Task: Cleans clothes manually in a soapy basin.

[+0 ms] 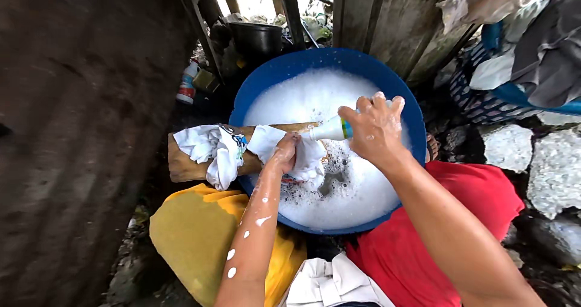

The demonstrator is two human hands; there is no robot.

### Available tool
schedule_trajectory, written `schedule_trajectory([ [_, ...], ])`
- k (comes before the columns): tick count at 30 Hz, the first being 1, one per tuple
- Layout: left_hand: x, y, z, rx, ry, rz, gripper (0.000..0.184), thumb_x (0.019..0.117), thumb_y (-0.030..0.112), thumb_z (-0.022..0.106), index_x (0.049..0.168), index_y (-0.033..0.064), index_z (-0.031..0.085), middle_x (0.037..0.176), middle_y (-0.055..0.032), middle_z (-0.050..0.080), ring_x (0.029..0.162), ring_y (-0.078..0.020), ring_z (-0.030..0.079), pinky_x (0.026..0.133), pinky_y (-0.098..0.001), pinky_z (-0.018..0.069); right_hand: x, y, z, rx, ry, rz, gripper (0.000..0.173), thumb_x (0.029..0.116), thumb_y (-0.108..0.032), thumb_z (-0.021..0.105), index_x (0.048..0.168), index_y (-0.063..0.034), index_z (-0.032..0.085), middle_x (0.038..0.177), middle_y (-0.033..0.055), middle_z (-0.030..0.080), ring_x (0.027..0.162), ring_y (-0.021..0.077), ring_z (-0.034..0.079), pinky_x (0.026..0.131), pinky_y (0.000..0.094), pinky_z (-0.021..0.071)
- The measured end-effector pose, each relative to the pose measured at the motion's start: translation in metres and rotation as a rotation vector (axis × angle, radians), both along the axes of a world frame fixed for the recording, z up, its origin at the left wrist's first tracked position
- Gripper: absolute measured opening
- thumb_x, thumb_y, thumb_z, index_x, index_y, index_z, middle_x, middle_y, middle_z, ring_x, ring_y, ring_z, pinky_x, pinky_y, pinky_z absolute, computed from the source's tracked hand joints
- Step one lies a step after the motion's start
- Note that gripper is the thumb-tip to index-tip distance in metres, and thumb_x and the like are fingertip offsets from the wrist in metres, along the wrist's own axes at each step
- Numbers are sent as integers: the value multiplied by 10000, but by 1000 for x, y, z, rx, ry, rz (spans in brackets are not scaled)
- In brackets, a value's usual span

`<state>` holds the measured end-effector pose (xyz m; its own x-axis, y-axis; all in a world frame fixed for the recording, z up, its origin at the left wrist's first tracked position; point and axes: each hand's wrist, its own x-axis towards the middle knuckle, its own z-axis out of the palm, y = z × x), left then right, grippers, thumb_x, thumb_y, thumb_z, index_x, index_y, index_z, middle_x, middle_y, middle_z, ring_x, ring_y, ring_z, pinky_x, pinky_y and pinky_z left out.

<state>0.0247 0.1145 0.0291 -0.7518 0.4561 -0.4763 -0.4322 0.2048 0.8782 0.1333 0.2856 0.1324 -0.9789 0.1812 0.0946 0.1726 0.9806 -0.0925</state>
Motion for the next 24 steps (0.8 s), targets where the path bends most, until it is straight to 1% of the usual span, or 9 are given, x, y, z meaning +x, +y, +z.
schedule_trajectory([
  [3,-1,-1,1,-10,10,5,361,1120,185,323,1429,30,426,1304,-179,559,1156,-248,573,981,-463,493,1,1,2,10,-18,-5,550,753,22,765,1268,-162,707,1170,284,658,1191,555,549,924,756,359],
  [6,-3,-2,0,-21,7,19,362,1118,188,339,1432,30,424,1324,-185,547,1178,-256,562,995,-473,483,1,3,2,17,-28,-1,538,758,21,757,1262,-162,711,1173,285,658,1191,556,549,923,754,359],
  [13,-4,-4,1,-19,-4,30,372,1119,201,332,1447,48,414,1330,-184,546,1185,-260,561,996,-478,482,2,5,4,20,-90,9,547,743,28,770,1253,-160,716,1205,282,649,1214,556,533,943,762,345],
  [16,-5,-4,1,-27,-11,42,368,1119,208,333,1442,53,416,1304,-169,560,1161,-249,572,979,-467,494,2,5,4,23,-104,13,546,740,52,765,1241,-160,722,1205,281,650,1210,554,537,947,762,345],
  [19,-5,-5,0,-28,-4,42,375,1118,213,336,1441,41,418,1315,-173,556,1172,-249,567,985,-465,490,2,6,4,22,-101,23,546,743,62,764,1240,-160,727,1198,279,654,1208,553,540,942,762,348],
  [24,-5,-6,-1,-17,4,30,397,1120,228,326,1463,43,402,1340,-182,551,1190,-258,567,994,-476,491,2,6,3,16,-105,29,545,737,72,770,1231,-156,729,1199,278,655,1216,556,534,964,772,335],
])
